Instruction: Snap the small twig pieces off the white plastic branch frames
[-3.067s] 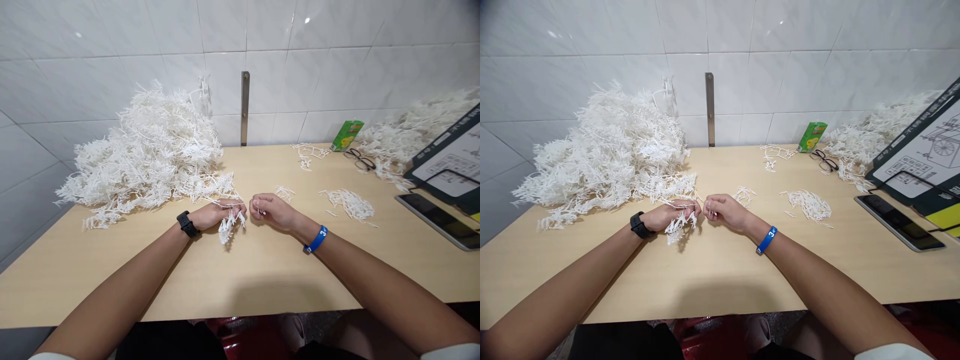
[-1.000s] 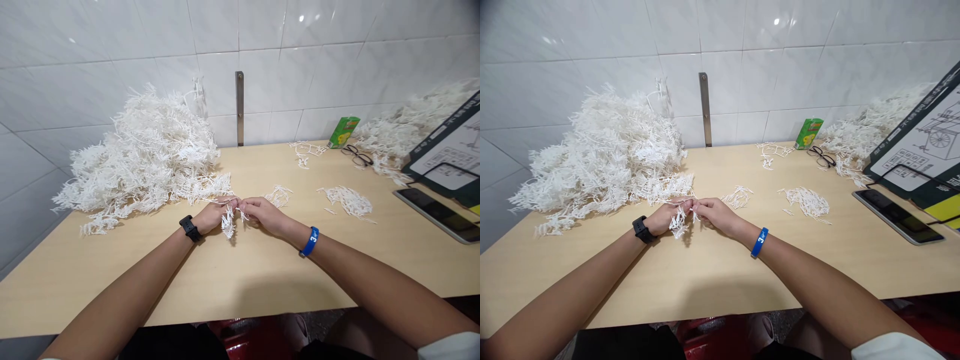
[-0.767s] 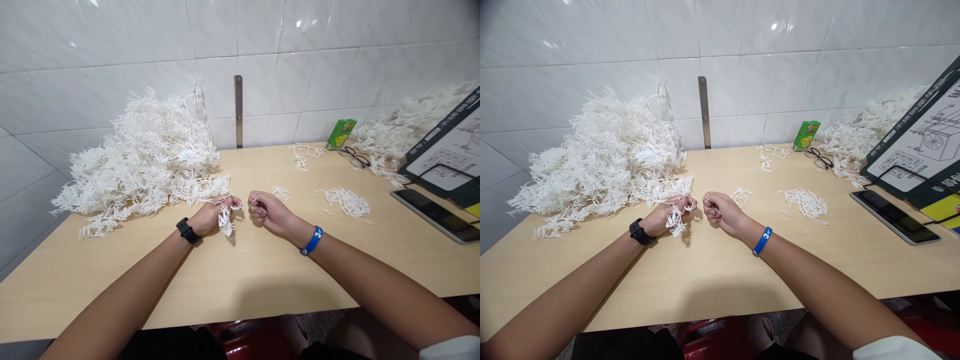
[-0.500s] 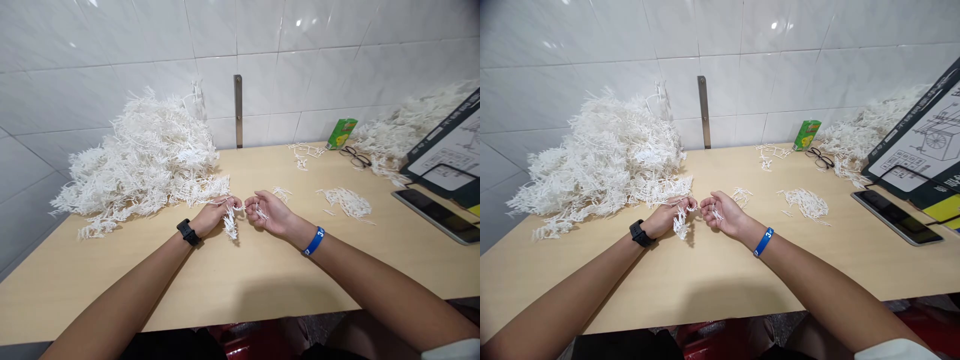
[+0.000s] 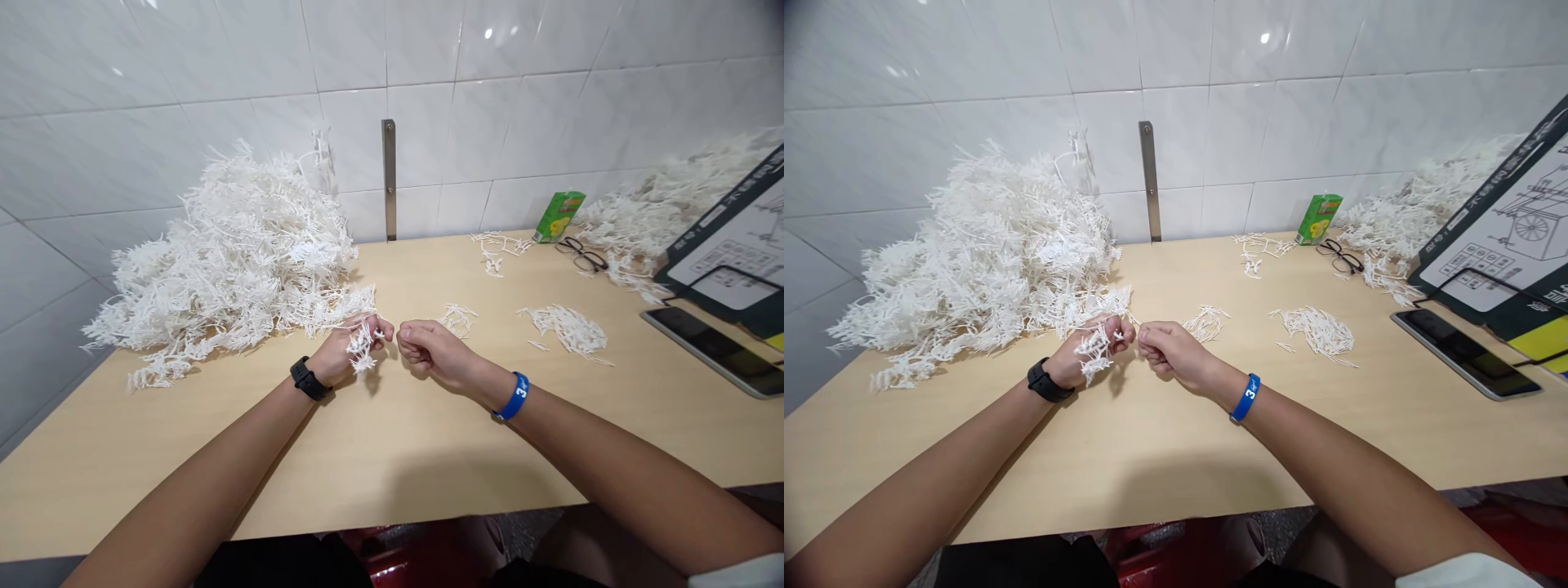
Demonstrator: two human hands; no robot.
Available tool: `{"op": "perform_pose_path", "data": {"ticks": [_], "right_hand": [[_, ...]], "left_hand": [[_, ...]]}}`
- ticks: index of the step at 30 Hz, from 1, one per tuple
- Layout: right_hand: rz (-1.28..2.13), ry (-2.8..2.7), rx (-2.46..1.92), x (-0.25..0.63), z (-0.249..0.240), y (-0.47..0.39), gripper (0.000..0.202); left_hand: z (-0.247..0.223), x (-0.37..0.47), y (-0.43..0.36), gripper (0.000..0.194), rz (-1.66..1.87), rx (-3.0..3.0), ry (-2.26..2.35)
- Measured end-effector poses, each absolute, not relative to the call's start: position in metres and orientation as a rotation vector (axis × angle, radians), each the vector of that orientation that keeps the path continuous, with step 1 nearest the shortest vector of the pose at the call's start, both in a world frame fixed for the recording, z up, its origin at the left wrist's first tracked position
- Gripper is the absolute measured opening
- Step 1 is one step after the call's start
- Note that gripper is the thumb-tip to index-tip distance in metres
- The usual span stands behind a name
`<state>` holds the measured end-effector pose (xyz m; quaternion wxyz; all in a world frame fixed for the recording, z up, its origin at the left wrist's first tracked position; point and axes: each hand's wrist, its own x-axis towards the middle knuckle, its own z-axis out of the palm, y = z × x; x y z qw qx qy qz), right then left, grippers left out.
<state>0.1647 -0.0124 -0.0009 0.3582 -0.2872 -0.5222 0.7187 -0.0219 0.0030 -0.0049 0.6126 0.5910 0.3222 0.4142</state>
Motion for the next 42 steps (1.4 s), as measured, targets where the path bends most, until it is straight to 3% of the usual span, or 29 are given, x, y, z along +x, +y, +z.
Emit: {"op": "perform_pose_path", "data": {"ticks": [4,10,14,22,27,36,42], "right_hand": [[1.63,-1.395,-0.934,0.171,0.003,-0.005,0.016],[0.42,-1.968,-1.377,0.201,0.004,0.022,0.017],[0.115,-2.088,-1.389,0.207,-0.001,0.029,0.017],[0.97,-2.002,-1.138,0.174,0.008,-0.005,0.025],[1.055,-2.139,-1.11,0.169,0.003,-0.009,0.032],[1.601,-1.638,-0.88,0.174,-0.016,0.009,0.029],[1.64,-1.511,-0.9,0.173,-0.018,0.01,0.028]], "left_hand": [[-0.005,-0.024,0.005,0.038,0.993,1.388,0.831],[-0.006,-0.025,0.007,0.038,1.034,1.581,1.077],[-0.002,-0.024,0.005,0.04,0.973,1.672,1.153],[-0.001,-0.021,-0.003,0.042,0.832,1.859,1.417],[0.002,-0.02,-0.005,0.044,0.832,1.851,1.483],[-0.008,-0.024,0.012,0.037,1.178,1.648,1.287],[0.0,-0.023,0.007,0.036,0.999,1.688,1.186]]}}
